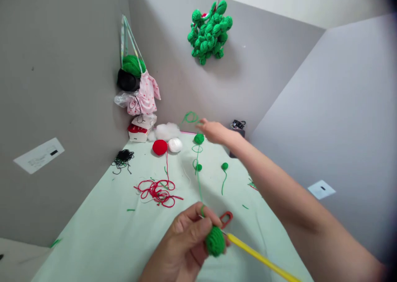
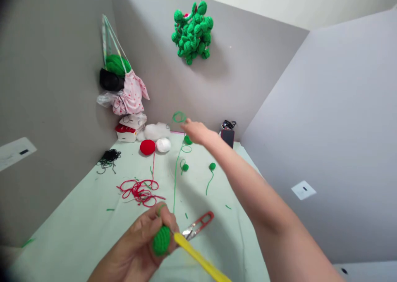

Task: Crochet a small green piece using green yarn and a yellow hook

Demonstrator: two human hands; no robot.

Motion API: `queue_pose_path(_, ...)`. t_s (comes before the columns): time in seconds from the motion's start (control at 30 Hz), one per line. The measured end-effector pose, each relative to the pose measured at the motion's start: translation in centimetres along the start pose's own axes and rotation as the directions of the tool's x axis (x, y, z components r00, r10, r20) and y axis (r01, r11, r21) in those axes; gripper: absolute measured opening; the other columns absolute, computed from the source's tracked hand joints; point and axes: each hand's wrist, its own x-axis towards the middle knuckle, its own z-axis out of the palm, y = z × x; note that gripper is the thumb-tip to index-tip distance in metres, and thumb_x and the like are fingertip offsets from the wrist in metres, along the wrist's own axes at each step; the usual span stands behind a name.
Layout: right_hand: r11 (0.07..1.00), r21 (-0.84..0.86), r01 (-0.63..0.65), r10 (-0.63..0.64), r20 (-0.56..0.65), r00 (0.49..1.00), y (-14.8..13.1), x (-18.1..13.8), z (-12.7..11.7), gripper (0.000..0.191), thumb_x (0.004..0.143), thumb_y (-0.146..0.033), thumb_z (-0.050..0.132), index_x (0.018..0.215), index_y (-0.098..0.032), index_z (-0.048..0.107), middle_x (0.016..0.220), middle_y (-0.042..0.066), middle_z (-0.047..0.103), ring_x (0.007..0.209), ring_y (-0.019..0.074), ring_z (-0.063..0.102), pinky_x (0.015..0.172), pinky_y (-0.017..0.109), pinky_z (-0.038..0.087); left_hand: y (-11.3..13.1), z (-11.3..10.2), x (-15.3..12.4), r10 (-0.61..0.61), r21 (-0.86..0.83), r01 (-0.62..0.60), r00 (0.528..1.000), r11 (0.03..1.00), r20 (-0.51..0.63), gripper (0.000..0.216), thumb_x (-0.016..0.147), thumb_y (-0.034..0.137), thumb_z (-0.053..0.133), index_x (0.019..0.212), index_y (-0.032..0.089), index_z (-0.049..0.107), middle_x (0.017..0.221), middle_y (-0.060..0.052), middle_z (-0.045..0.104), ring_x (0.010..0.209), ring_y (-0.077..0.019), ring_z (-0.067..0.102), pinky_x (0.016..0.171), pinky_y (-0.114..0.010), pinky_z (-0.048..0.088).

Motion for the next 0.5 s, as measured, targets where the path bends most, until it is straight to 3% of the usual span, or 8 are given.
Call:
queue_pose_path(0.07, 0.999, -0.041, -0.008, 0.009, 0.028, 1.0, 0.1, -4.2, 0.7, 0.028, 0.086, 0.004, 0.069, 0.103, -0.015, 0.079, 0.117, 0.013, 0.077, 0.088, 0.0183, 0.073, 0.091, 0.038, 0.058, 0.6, -0.8, 0.4, 0.117, 0.0, -0.117, 0.988, 0.993, -0.104, 0.028, 0.071, 0.037, 0.103, 0.077, 0.019, 0.083, 0.07, 0.003, 0.073, 0.065, -0.0098, 0.069, 0.078, -0.023, 0.058)
queue_pose_path(0.13, 1.0, -0.014, 0.014, -0.013, 0.087, 0.996, -0.1, -9.7, 1.8, 0.042, 0.09, -0.002, 0.071, 0.124, -0.024, 0.077, 0.116, 0.007, 0.076, 0.083, 0.0156, 0.071, 0.088, 0.035, 0.06, 1.0, -1.6, 1.1, 0.243, 0.022, -0.244, 0.945, 0.97, -0.219, 0.028, 0.072, 0.036, 0.103, 0.082, 0.018, 0.083, 0.075, 0.004, 0.073, 0.069, -0.01, 0.068, 0.088, -0.027, 0.061)
queue_pose_path(0.2, 0.959, 0.281, 0.042, -0.089, 0.157, 0.984, -0.5, -15.4, 3.2, 0.054, 0.092, -0.017, 0.08, 0.143, -0.031, 0.067, 0.112, 0.005, 0.076, 0.085, 0.0167, 0.072, 0.083, 0.033, 0.063, 0.7, -2.4, 1.9, 0.304, 0.053, -0.302, 0.905, 0.952, -0.298, 0.029, 0.07, 0.032, 0.104, 0.086, 0.018, 0.084, 0.084, 0.002, 0.074, 0.075, -0.0113, 0.068, 0.088, -0.028, 0.062)
queue_pose_path(0.27, 0.869, 0.492, 0.048, -0.089, 0.062, 0.994, -1.1, -20.3, 4.9, 0.055, 0.092, -0.028, 0.086, 0.144, -0.036, 0.067, 0.106, 0.003, 0.075, 0.085, 0.0173, 0.072, 0.078, 0.031, 0.065, -0.2, -2.7, 2.8, 0.282, 0.079, -0.27, 0.913, 0.96, -0.296, 0.03, 0.069, 0.032, 0.104, 0.085, 0.017, 0.084, 0.085, 0.002, 0.073, 0.077, -0.012, 0.067, 0.081, -0.025, 0.06)
queue_pose_path(0.37, 0.775, 0.62, 0.123, 0.048, -0.252, 0.967, -1.8, -24.8, 7.1, 0.019, 0.105, -0.034, 0.071, 0.12, -0.034, 0.082, 0.094, 0.002, 0.073, 0.081, 0.0149, 0.072, 0.073, 0.027, 0.064, -2.2, -2.5, 3.4, 0.204, 0.171, -0.174, 0.963, 0.97, -0.175, 0.022, 0.08, 0.035, 0.097, 0.086, 0.018, 0.084, 0.081, 0.001, 0.071, 0.076, -0.0122, 0.062, 0.076, -0.023, 0.052)
queue_pose_path(0.5, 0.751, 0.649, 0.125, 0.151, -0.353, 0.924, -2.1, -26.9, 8.0, 0.013, 0.1, -0.038, 0.077, 0.104, -0.03, 0.086, 0.092, 0.003, 0.077, 0.079, 0.0151, 0.072, 0.071, 0.026, 0.063, -4.0, -1.8, 2.8, 0.197, 0.35, -0.154, 0.976, 0.924, -0.092, 0.016, 0.088, 0.037, 0.089, 0.088, 0.022, 0.083, 0.084, 0.001, 0.07, 0.084, -0.0144, 0.06, 0.083, -0.025, 0.047)
